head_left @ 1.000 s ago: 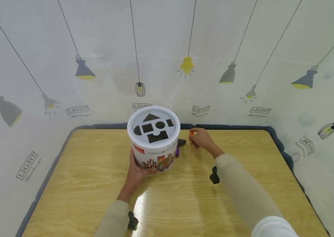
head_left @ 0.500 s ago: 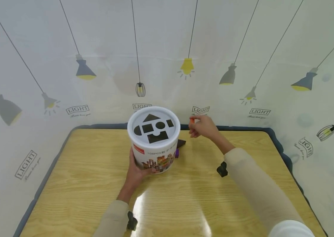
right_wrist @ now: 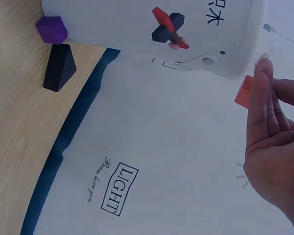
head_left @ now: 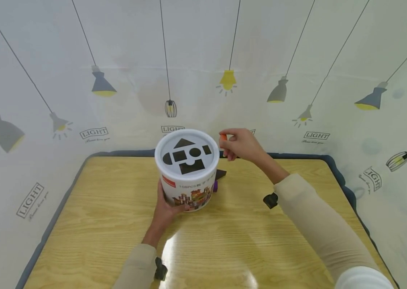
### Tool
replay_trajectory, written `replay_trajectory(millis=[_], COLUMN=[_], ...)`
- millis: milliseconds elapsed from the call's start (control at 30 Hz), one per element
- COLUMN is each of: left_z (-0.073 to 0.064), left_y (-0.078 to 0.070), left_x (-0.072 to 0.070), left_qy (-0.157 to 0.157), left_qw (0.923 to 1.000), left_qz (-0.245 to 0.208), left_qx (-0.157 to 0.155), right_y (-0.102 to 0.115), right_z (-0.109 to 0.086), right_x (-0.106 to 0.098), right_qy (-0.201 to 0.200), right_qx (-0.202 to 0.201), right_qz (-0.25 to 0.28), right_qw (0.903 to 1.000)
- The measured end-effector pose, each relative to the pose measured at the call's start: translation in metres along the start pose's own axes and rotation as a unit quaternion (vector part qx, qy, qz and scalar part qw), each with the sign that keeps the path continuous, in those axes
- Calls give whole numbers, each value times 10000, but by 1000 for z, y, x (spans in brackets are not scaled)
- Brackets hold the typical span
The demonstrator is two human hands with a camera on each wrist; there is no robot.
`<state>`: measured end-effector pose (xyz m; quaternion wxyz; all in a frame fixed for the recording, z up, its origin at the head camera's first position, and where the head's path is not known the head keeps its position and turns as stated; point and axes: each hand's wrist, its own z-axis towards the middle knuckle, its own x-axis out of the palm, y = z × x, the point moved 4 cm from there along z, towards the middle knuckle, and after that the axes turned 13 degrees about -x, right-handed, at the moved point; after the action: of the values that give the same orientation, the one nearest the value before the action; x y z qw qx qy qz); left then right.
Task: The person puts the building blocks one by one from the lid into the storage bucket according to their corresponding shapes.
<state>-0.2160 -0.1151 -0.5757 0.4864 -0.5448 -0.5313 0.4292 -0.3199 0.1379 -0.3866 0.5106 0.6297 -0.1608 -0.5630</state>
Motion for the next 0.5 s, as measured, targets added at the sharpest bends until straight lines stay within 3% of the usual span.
replay_trajectory(millis=[233, 500], left_z=[0, 0], left_y=[0, 0], left_x=[0, 0], left_qy=[-13, -18], left_qw=[10000, 10000], left_qz=[11, 43], left_qx=[96, 87], right_y=[19, 22], right_z=[6, 14], right_x=[9, 25], right_qy=[145, 548], right_qx=[-185, -200], right_qz=[-108, -193], right_qw=[9997, 9981])
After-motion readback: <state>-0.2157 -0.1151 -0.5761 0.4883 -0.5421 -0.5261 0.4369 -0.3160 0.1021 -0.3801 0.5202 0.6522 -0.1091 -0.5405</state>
